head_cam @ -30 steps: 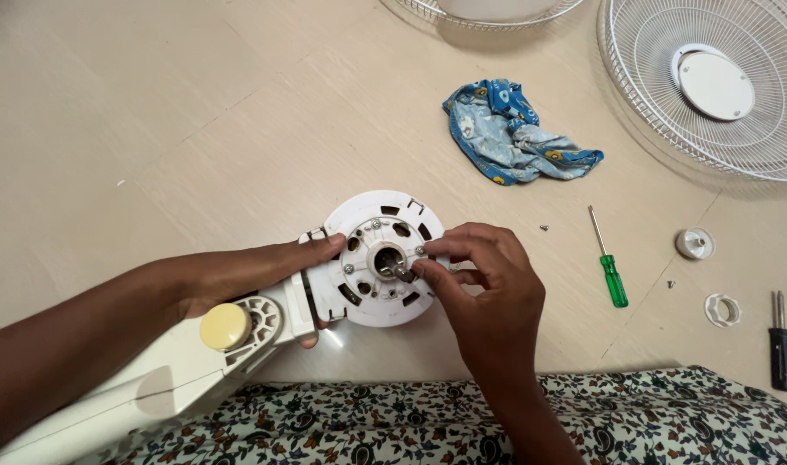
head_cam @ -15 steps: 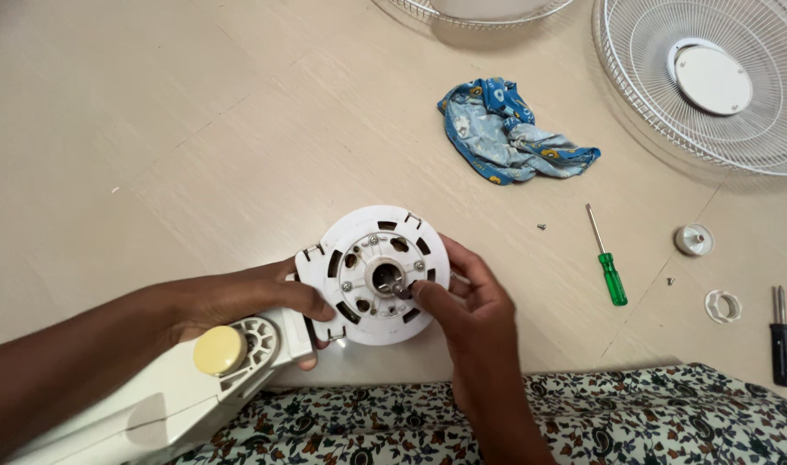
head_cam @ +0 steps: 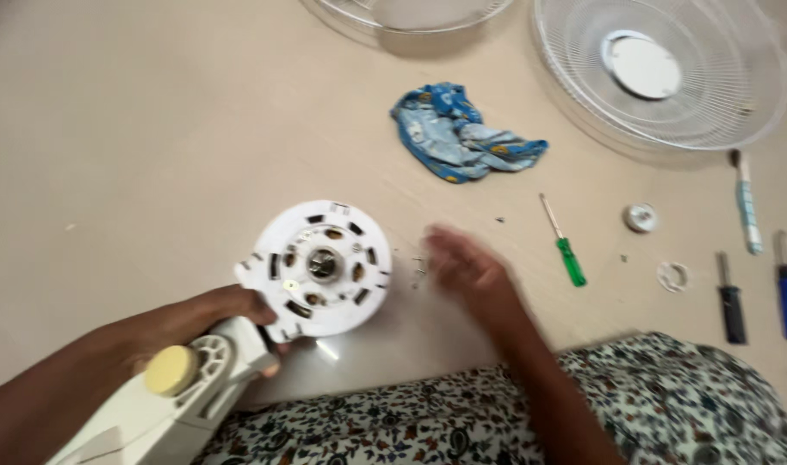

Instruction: The person wipes the motor housing of a disassembled electric fan with a cloth, then uses a screwdriver to tighten screws into the motor casing. The fan blades and cage are visible nearby on the floor.

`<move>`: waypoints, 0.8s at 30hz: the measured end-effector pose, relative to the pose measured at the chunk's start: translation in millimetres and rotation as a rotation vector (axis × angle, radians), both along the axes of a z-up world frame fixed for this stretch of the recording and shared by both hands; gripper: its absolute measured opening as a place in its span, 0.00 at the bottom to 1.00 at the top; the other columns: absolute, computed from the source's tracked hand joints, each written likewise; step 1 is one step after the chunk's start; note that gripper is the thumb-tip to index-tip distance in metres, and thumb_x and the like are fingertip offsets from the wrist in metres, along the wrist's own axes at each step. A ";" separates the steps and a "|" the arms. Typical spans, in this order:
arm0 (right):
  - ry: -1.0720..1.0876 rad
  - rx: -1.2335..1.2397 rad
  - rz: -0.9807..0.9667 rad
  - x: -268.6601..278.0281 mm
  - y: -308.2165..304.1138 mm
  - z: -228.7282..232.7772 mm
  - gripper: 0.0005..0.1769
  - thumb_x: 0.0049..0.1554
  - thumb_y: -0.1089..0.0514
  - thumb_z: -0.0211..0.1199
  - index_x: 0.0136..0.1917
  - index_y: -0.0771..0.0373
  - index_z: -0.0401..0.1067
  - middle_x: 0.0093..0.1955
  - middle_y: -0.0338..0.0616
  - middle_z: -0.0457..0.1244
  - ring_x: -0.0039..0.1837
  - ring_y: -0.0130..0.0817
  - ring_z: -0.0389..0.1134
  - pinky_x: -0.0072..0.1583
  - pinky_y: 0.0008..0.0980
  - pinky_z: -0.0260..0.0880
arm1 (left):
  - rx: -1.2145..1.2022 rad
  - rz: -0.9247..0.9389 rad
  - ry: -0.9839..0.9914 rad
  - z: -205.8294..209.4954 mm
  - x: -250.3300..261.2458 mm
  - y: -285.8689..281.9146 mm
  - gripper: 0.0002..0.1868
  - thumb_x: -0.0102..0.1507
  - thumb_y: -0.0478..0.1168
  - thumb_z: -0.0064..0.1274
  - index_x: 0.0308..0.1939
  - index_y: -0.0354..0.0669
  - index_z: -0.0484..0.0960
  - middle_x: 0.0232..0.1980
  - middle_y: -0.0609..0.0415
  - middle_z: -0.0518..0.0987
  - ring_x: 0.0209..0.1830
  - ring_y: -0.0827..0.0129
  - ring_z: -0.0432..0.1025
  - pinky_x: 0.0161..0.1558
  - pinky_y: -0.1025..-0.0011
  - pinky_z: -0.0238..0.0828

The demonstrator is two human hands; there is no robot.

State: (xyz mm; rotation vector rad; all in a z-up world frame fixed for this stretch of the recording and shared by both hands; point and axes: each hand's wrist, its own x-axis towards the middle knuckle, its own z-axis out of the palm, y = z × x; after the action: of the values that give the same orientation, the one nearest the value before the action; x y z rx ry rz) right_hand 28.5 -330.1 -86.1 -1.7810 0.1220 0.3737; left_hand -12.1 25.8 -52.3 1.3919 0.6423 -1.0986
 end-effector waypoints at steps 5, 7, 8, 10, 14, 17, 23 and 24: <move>-0.171 -1.167 -0.103 39.4 -130.5 -31.1 0.31 0.52 0.45 0.76 0.62 0.63 0.74 0.54 0.56 0.68 0.56 0.50 0.69 0.58 0.45 0.69 | -0.084 0.155 0.047 13.1 0.3 -2.6 0.23 0.54 0.45 0.57 0.48 0.31 0.79 0.38 0.40 0.84 0.30 0.57 0.80 0.35 0.64 0.81; -0.130 -1.210 -0.057 44.3 -151.1 -39.3 0.22 0.56 0.47 0.73 0.58 0.62 0.77 0.54 0.54 0.69 0.55 0.48 0.71 0.58 0.44 0.71 | -0.057 0.163 0.046 13.9 2.9 -3.8 0.22 0.55 0.45 0.56 0.47 0.33 0.78 0.38 0.42 0.84 0.30 0.57 0.81 0.36 0.64 0.82; -0.153 -1.115 -0.093 42.3 -151.8 -40.5 0.19 0.57 0.51 0.69 0.58 0.61 0.77 0.53 0.52 0.70 0.54 0.45 0.72 0.58 0.43 0.72 | -0.079 0.156 0.044 14.8 2.2 -4.1 0.21 0.55 0.45 0.56 0.47 0.32 0.78 0.37 0.42 0.84 0.30 0.58 0.81 0.35 0.65 0.81; -0.178 -0.890 -0.158 36.5 -137.0 -31.3 0.16 0.61 0.55 0.62 0.61 0.60 0.76 0.53 0.51 0.69 0.50 0.43 0.72 0.55 0.42 0.72 | -0.130 0.135 0.042 16.1 3.1 -5.3 0.21 0.55 0.44 0.56 0.46 0.30 0.79 0.37 0.43 0.85 0.29 0.59 0.81 0.35 0.65 0.81; -0.557 -0.575 0.049 16.8 -77.5 24.5 0.15 0.65 0.61 0.52 0.63 0.63 0.73 0.56 0.46 0.67 0.54 0.33 0.70 0.56 0.37 0.69 | -0.150 0.091 0.052 14.8 1.4 -6.6 0.19 0.55 0.43 0.54 0.44 0.31 0.82 0.35 0.45 0.85 0.28 0.62 0.80 0.34 0.69 0.80; -0.444 -0.688 0.157 -7.3 -33.8 76.4 0.14 0.60 0.55 0.60 0.59 0.56 0.75 0.50 0.41 0.68 0.44 0.35 0.68 0.46 0.36 0.68 | -0.203 0.137 0.063 14.7 2.9 -10.5 0.16 0.55 0.40 0.54 0.42 0.33 0.81 0.34 0.46 0.84 0.29 0.61 0.80 0.34 0.68 0.81; -0.986 -0.976 0.452 -10.2 14.2 140.0 0.12 0.58 0.52 0.66 0.54 0.54 0.79 0.42 0.39 0.68 0.43 0.41 0.66 0.46 0.42 0.65 | -0.245 0.085 0.041 15.3 2.8 -12.4 0.14 0.55 0.40 0.54 0.41 0.34 0.82 0.34 0.47 0.84 0.28 0.63 0.80 0.31 0.70 0.81; -0.994 -0.986 0.471 -8.8 17.3 142.6 0.12 0.58 0.51 0.66 0.54 0.53 0.80 0.41 0.38 0.68 0.42 0.40 0.66 0.46 0.42 0.66 | -0.269 0.076 0.030 15.1 3.3 -12.7 0.15 0.55 0.39 0.54 0.41 0.33 0.82 0.34 0.46 0.84 0.28 0.64 0.81 0.32 0.71 0.82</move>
State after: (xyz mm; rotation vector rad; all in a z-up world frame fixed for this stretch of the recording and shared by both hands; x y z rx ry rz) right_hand 19.7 -312.9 56.5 -2.7595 -0.9812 -0.3627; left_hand -8.8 13.2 -37.1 1.1136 0.5420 -1.1027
